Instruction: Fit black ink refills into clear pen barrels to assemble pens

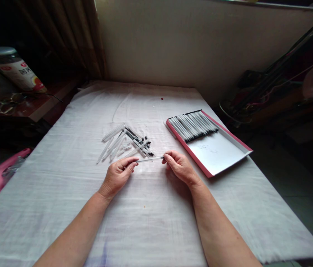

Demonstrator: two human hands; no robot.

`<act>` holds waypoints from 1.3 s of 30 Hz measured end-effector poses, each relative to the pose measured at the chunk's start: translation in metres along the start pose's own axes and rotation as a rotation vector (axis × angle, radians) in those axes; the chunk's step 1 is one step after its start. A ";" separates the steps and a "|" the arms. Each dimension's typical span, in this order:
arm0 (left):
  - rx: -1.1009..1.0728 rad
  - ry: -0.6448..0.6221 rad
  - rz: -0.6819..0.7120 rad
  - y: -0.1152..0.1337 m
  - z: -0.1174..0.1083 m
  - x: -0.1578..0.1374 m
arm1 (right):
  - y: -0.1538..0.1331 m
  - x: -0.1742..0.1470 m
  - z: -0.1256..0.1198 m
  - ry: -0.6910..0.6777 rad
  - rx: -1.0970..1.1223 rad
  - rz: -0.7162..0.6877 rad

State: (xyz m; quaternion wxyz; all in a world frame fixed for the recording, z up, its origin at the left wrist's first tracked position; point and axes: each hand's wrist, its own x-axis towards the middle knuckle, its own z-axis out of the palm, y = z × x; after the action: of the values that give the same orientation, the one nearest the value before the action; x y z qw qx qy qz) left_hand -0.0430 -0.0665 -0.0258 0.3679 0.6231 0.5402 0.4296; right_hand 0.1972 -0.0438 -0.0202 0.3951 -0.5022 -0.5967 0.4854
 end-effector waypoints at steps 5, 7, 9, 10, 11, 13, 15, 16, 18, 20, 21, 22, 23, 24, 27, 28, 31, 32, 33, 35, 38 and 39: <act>-0.004 0.006 0.008 -0.002 0.001 0.000 | 0.001 0.000 0.001 -0.021 0.023 0.006; -0.027 0.025 0.017 -0.003 0.002 0.000 | 0.001 0.000 0.001 -0.009 0.022 0.003; -0.051 0.034 0.013 -0.004 0.002 0.000 | -0.001 0.001 0.001 0.008 0.036 0.006; -0.056 0.029 0.002 -0.004 0.002 0.000 | -0.002 0.001 0.001 0.019 0.049 0.007; -0.057 0.018 -0.016 -0.003 0.002 0.000 | -0.003 0.001 0.001 0.031 0.065 0.005; -0.057 -0.023 -0.060 -0.002 0.000 0.000 | -0.004 0.001 0.000 0.051 0.096 -0.001; -0.063 -0.047 -0.094 0.000 -0.001 0.000 | -0.005 0.001 0.000 0.055 0.117 -0.008; -0.066 -0.047 -0.104 0.002 -0.001 0.000 | -0.005 0.001 0.000 0.054 0.121 -0.010; -0.069 -0.025 -0.114 0.003 0.000 0.001 | -0.004 0.001 0.000 0.048 0.117 -0.011; -0.082 -0.006 -0.118 0.004 0.001 0.001 | -0.002 0.001 0.000 0.042 0.103 -0.004; -0.090 0.000 -0.118 0.004 0.002 0.001 | -0.002 0.001 0.001 0.040 0.095 0.000; -0.094 0.008 -0.115 0.003 0.003 0.002 | -0.001 0.002 0.001 0.038 0.090 0.003; -0.094 0.019 -0.110 0.002 0.003 0.002 | -0.001 0.002 0.001 0.036 0.087 0.007; -0.090 0.031 -0.103 0.001 0.003 0.002 | -0.001 0.002 0.002 0.034 0.087 0.010; -0.072 0.061 -0.080 -0.002 0.003 0.003 | -0.001 0.002 0.002 0.022 0.088 0.028; -0.068 0.069 -0.074 -0.003 0.002 0.003 | -0.001 0.002 0.002 0.015 0.090 0.038; -0.051 0.081 -0.059 -0.004 0.003 0.003 | -0.001 0.002 0.002 0.002 0.110 0.048; -0.043 0.079 -0.051 -0.004 0.004 0.003 | -0.001 0.002 0.002 -0.002 0.124 0.040; -0.034 0.070 -0.041 -0.003 0.005 0.003 | -0.001 0.001 0.002 -0.009 0.136 0.030; -0.007 0.035 -0.014 -0.001 0.009 0.002 | -0.002 0.000 0.003 -0.040 0.134 0.000; 0.079 -0.028 0.056 0.006 0.013 0.005 | -0.003 -0.002 0.000 -0.074 0.049 -0.045; 0.127 -0.034 0.092 0.009 0.013 0.008 | -0.003 -0.002 -0.003 -0.061 0.015 -0.055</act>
State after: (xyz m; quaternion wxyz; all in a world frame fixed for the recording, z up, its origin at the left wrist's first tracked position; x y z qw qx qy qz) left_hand -0.0277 -0.0602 -0.0212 0.3169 0.6765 0.5307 0.4003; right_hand 0.1999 -0.0455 -0.0170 0.3937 -0.4675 -0.6184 0.4940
